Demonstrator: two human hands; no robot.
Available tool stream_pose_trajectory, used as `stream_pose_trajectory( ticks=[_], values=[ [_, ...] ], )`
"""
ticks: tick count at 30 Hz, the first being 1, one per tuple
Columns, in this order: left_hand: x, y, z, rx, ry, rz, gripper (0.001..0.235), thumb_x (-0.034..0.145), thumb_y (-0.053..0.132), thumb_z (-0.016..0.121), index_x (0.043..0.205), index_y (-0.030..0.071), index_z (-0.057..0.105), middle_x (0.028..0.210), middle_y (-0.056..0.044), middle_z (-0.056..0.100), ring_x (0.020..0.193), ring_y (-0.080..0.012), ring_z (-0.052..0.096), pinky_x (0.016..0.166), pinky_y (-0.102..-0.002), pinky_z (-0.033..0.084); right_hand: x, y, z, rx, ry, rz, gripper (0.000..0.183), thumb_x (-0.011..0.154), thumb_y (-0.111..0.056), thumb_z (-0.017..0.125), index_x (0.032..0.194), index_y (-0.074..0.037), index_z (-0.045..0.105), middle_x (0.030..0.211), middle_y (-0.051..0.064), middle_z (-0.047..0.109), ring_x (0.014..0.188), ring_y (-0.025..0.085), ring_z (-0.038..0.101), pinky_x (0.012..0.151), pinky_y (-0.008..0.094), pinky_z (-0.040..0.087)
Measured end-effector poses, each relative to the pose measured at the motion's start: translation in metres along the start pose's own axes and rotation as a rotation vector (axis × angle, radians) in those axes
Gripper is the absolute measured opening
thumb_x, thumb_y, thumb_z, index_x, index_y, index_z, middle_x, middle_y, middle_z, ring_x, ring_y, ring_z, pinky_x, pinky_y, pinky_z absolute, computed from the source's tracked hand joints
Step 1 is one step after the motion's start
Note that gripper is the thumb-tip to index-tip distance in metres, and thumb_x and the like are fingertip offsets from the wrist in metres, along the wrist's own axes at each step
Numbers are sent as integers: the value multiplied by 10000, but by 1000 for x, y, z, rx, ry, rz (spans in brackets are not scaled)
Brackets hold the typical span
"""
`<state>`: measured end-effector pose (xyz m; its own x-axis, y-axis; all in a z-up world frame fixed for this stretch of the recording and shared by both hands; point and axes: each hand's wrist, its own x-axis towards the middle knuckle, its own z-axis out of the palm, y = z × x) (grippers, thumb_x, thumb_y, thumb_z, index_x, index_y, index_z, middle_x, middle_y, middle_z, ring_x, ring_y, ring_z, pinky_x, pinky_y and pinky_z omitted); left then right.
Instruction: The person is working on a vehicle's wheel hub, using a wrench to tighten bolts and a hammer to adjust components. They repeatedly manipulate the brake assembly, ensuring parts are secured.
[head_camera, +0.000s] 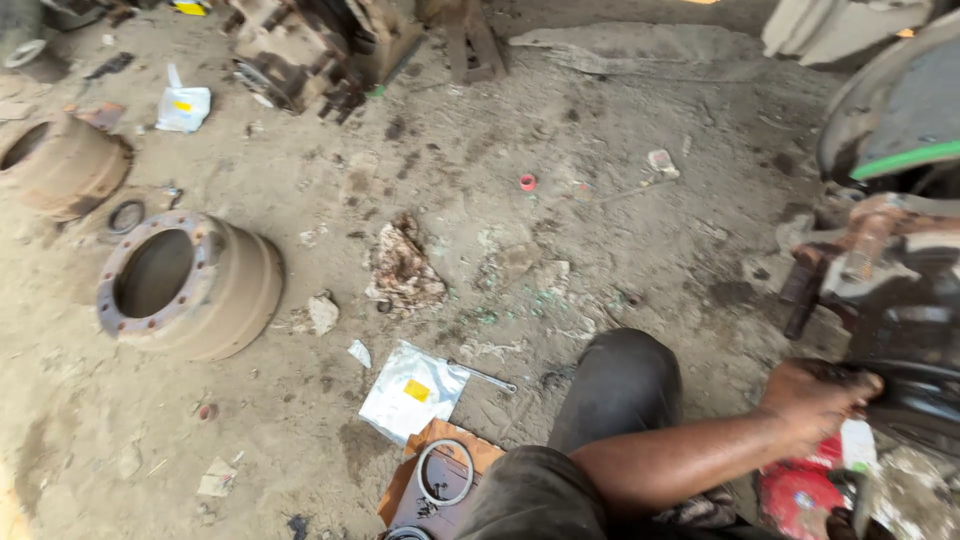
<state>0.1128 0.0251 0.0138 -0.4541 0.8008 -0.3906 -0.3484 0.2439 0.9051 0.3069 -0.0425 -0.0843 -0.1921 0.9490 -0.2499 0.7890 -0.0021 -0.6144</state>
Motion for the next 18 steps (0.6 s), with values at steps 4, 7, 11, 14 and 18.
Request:
stream_pose_trajectory(
  ticks=[4, 7, 11, 14, 18],
  values=[
    [-21, 4, 2, -198, -53, 139, 316, 878, 330, 849, 1018, 71, 734, 901, -9, 709, 745, -89, 619, 632, -310, 507, -1, 28, -23, -33, 102, -251, 590, 931, -264, 708, 1425, 22, 559, 1338, 291, 647, 1234, 413, 610, 1075, 471, 455],
    [-36, 10, -15, -326, -134, -14, 220, 879, 266, 811, 998, 98, 733, 868, 8, 688, 725, -85, 607, 609, -285, 481, -29, 14, -21, 55, 73, -70, 378, 745, -100, 607, 1104, 6, 662, 1010, 278, 716, 914, 407, 699, 805, 502, 554],
    [-2, -1, -42, -422, -190, -231, 107, 880, 181, 761, 972, 135, 732, 824, 31, 660, 698, -79, 590, 577, -252, 447, -28, -12, -22, 199, 81, -93, 665, 687, -36, 630, 1347, -22, 548, 1344, 245, 611, 1287, 376, 555, 1074, 451, 443],
    [40, -19, -71, -428, -287, -253, 78, 934, 171, 732, 1005, 154, 702, 870, 35, 661, 744, -88, 593, 613, -257, 464, -32, -40, -28, 300, 191, -275, 766, 713, -147, 654, 1438, 46, 498, 1444, 262, 568, 1397, 386, 483, 1154, 432, 375],
    [95, -54, -109, -414, -431, -326, 110, 1003, 301, 690, 1033, 232, 610, 947, 58, 634, 836, -109, 575, 662, -313, 496, -38, -64, -47, 130, 86, -53, 332, 905, -341, 649, 1049, -44, 687, 977, 240, 712, 950, 439, 682, 822, 514, 540]
  ],
)
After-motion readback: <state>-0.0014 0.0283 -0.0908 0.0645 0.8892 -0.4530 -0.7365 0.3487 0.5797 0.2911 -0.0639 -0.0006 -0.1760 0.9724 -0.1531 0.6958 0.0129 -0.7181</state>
